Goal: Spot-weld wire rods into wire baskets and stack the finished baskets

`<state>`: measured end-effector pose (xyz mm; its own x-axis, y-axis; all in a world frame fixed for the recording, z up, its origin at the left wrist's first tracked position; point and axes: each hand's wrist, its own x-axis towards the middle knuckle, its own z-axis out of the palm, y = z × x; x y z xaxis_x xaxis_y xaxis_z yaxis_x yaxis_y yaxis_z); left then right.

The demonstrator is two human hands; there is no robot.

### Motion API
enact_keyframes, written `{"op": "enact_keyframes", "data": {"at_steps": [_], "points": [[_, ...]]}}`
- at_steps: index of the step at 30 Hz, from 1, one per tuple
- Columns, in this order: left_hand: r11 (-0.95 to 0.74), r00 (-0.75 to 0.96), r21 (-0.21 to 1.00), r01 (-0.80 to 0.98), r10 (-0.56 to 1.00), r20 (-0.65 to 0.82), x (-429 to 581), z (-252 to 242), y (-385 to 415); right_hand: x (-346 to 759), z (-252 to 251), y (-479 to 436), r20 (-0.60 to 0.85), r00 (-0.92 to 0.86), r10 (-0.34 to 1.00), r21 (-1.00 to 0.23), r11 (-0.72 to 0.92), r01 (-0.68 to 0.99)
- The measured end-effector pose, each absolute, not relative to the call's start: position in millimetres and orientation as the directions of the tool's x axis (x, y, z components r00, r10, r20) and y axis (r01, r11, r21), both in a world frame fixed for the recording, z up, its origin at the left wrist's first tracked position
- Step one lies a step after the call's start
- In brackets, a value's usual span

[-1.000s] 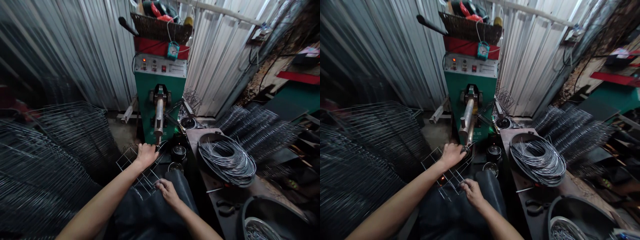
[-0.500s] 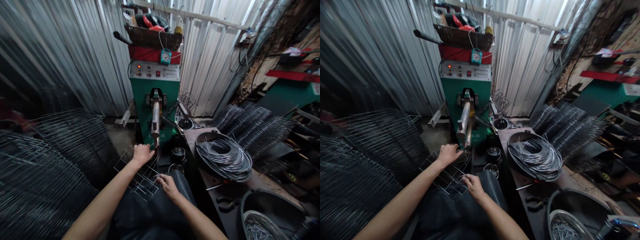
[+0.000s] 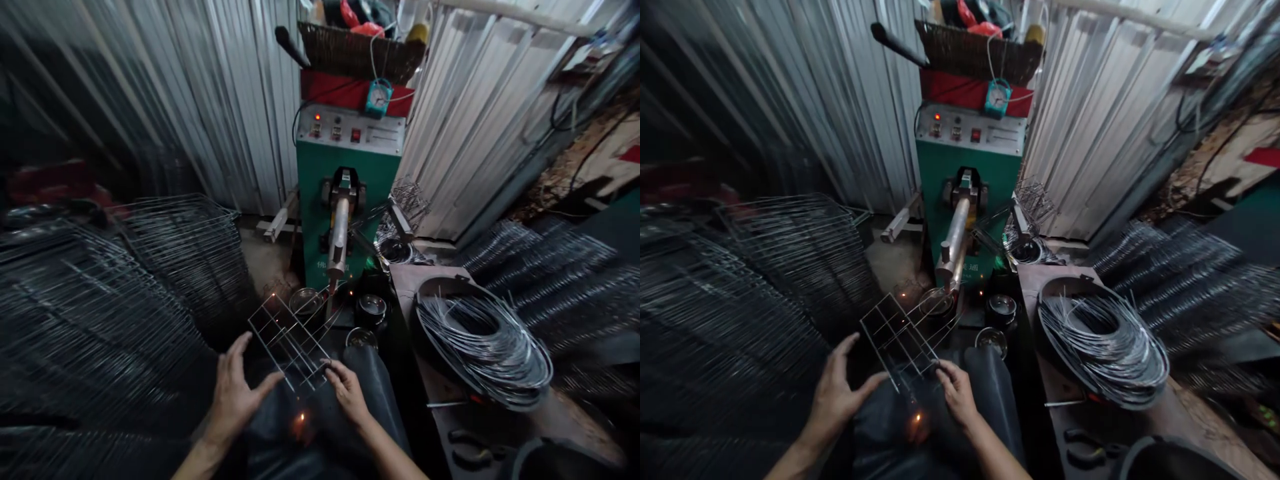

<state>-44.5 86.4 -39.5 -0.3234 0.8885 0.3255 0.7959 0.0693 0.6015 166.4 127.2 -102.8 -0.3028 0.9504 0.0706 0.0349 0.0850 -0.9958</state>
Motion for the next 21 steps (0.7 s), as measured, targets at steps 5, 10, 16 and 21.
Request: {"op": "enact_keyframes", "data": {"at_steps": [5, 10, 16, 21], "points": [[0.034, -0.234, 0.859, 0.511, 0.967, 0.101, -26.5, -100.5, 58.9, 157.2, -103.4, 112.7, 0.232, -0.415, 0.880, -0.965, 0.261, 0.014], [-0.005, -0.162, 0.976, 0.218, 0.986, 0.041, -19.8, -92.5, 40.0, 158.3, -90.3, 74.8, 0.277, -0.464, 0.842, -0.935, 0.348, 0.073], [-0.047, -0.355, 0.999, 0.008, 0.934, 0.047, -24.9, -51.8, 14.2, 154.9, -67.4, 71.4, 0.340, -0.609, 0.717, -0.853, 0.507, 0.120], [-0.170, -0.662, 0.963, 0.208, 0.700, 0.266, -64.5, 36.3, 0.9, 163.6, -70.8, 91.7, 0.408, -0.686, 0.602, -0.718, 0.676, 0.165]]}}
